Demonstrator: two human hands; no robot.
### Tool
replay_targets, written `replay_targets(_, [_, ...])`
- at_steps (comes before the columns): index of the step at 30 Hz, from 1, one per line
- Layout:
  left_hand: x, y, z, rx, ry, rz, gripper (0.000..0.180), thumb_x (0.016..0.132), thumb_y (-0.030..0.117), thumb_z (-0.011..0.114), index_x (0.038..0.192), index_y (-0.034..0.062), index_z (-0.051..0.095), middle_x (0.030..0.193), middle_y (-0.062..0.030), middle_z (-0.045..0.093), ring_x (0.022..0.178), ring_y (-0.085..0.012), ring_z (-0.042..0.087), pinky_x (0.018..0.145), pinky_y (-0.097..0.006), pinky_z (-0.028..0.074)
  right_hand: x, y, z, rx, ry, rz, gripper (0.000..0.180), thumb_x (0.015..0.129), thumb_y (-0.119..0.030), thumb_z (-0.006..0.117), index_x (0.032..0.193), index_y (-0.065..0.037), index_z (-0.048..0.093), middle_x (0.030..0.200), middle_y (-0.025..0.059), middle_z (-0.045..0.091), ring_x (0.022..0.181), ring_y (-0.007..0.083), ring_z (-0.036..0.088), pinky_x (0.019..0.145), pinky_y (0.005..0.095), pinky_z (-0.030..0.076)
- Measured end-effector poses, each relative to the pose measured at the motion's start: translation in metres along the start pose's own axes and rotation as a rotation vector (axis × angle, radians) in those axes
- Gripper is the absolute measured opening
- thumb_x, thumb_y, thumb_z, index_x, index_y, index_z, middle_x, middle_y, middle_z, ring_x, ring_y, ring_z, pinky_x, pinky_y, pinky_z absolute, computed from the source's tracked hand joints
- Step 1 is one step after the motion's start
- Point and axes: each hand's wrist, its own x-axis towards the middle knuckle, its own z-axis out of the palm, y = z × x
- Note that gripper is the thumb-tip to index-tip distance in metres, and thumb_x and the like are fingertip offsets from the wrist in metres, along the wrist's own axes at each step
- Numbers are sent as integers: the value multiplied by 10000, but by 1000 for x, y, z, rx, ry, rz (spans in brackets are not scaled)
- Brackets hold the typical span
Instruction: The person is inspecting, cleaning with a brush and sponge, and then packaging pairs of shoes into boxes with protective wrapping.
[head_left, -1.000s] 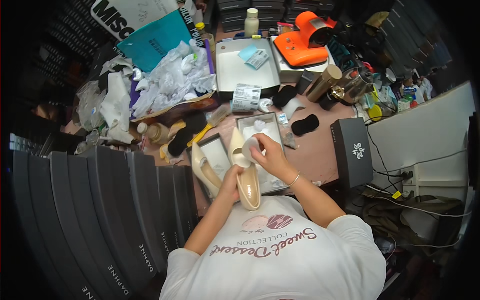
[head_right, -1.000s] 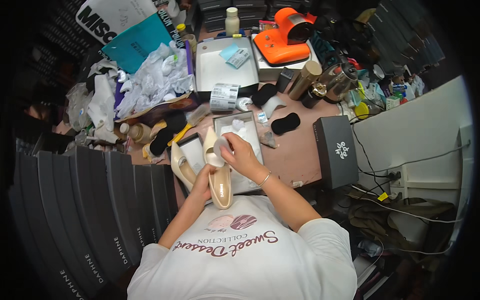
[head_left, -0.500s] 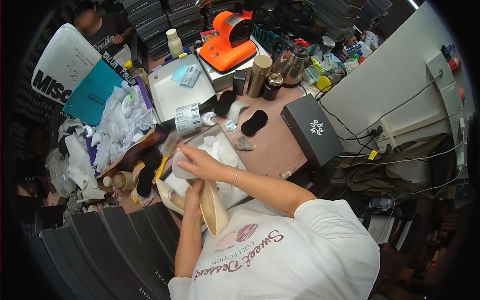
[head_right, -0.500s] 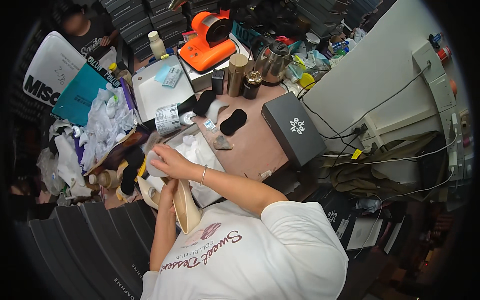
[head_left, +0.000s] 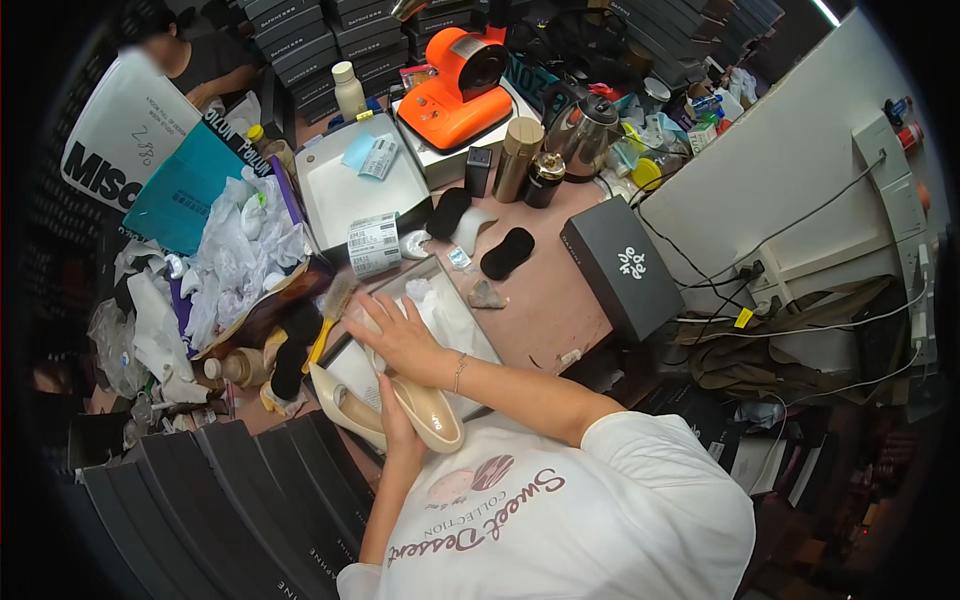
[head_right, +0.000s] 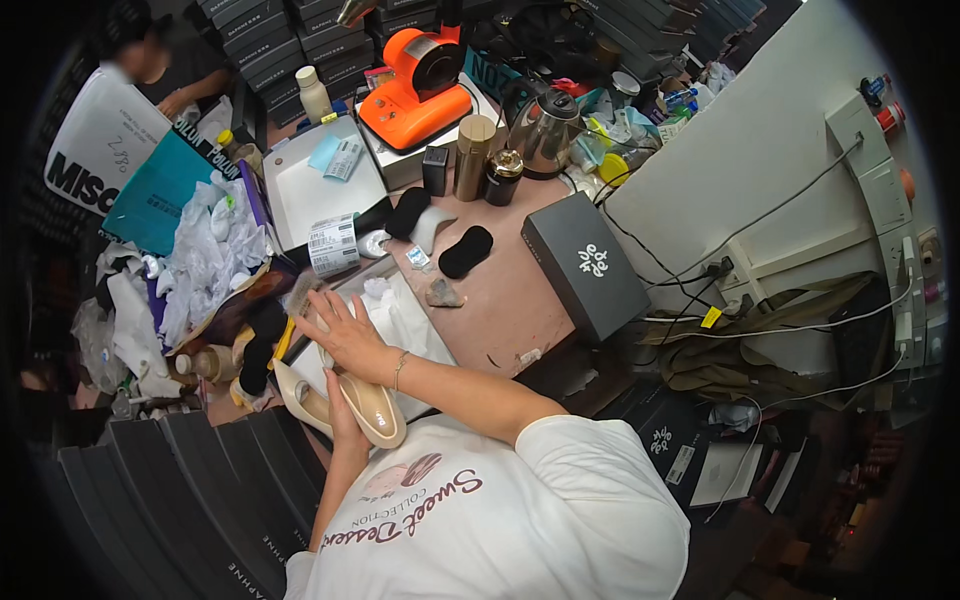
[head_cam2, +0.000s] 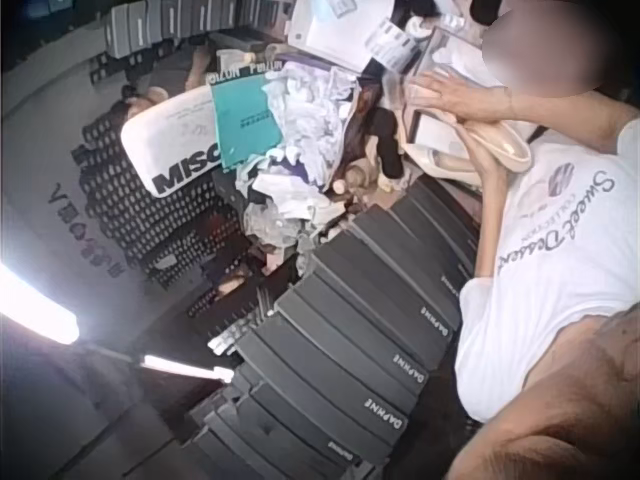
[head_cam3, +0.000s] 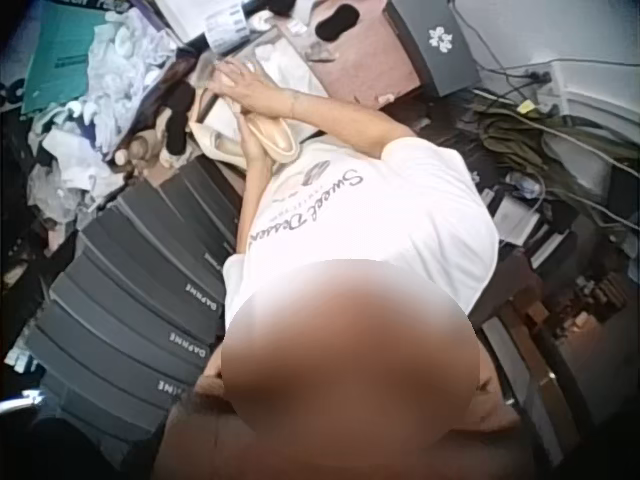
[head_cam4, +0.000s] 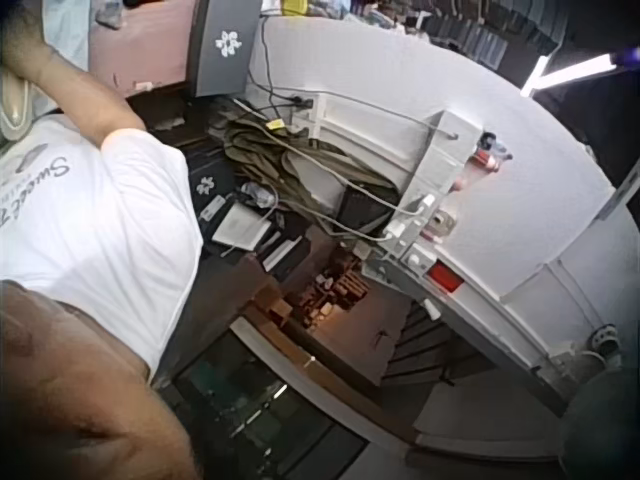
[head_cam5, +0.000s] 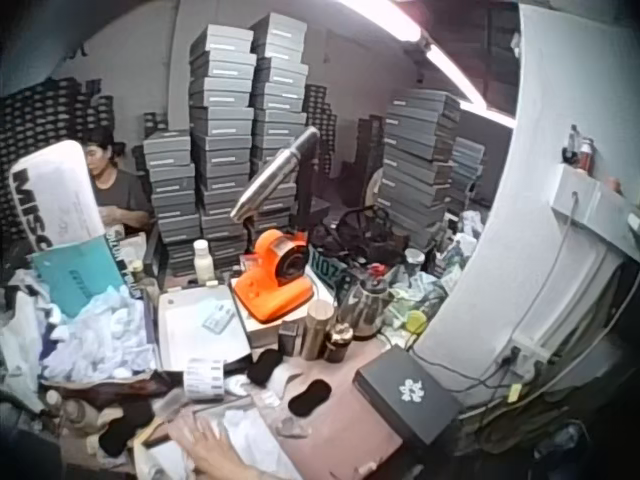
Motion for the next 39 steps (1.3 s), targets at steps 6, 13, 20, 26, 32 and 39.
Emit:
replay_targets(6, [-7,-16,2,-48,84,40,483,1002,433,341,1271,42,430,1161,-116,557,1027,-205,581,886,-352,485,6,7,34,2,-238,-47,809,720,-175,687,1439,-149,316,1463,237,266,1364,388,250,1047,614,224])
replay_targets(13, [-1,4,-21,-236,170,-55,513,926,519,426,1153,77,555,924,-70,620,800,-170,623,672,-308,531,14,94,35,473,-491,103,687,765,-203,678,1345,31,397,1326,293,432,1193,426,463,999,416,395])
replay_targets(20, [7,-1,-22,-178,234,35,554,923,548,417,1156,72,576,941,-76,642,791,-182,637,684,-302,533,7,125,98,68,-112,361,323,735,-144,720,996,-6,589,918,174,582,863,374,612,708,457,501])
replay_targets(26, [10,-20,-41,-333,85,3,467,947,532,419,1225,157,402,1036,-53,550,889,-166,597,726,-333,534,3,52,-2,520,-90,132,330,730,-92,700,1039,-33,601,959,130,560,867,310,572,748,395,489])
replay_targets(32, [-8,-18,3,-70,64,144,485,959,410,481,1339,176,290,1187,-76,477,1052,-182,555,817,-346,529,-23,2,-2,241,-259,-39,326,718,-78,676,1022,-59,558,982,117,539,935,299,558,728,381,498])
replay_targets(39, [-20,-25,-6,-60,-27,112,522,914,223,510,1369,159,263,1181,-84,475,1028,-175,558,805,-331,527,-29,10,3,253,-51,-17,398,707,-211,747,1011,-25,570,945,116,562,969,346,536,866,426,430])
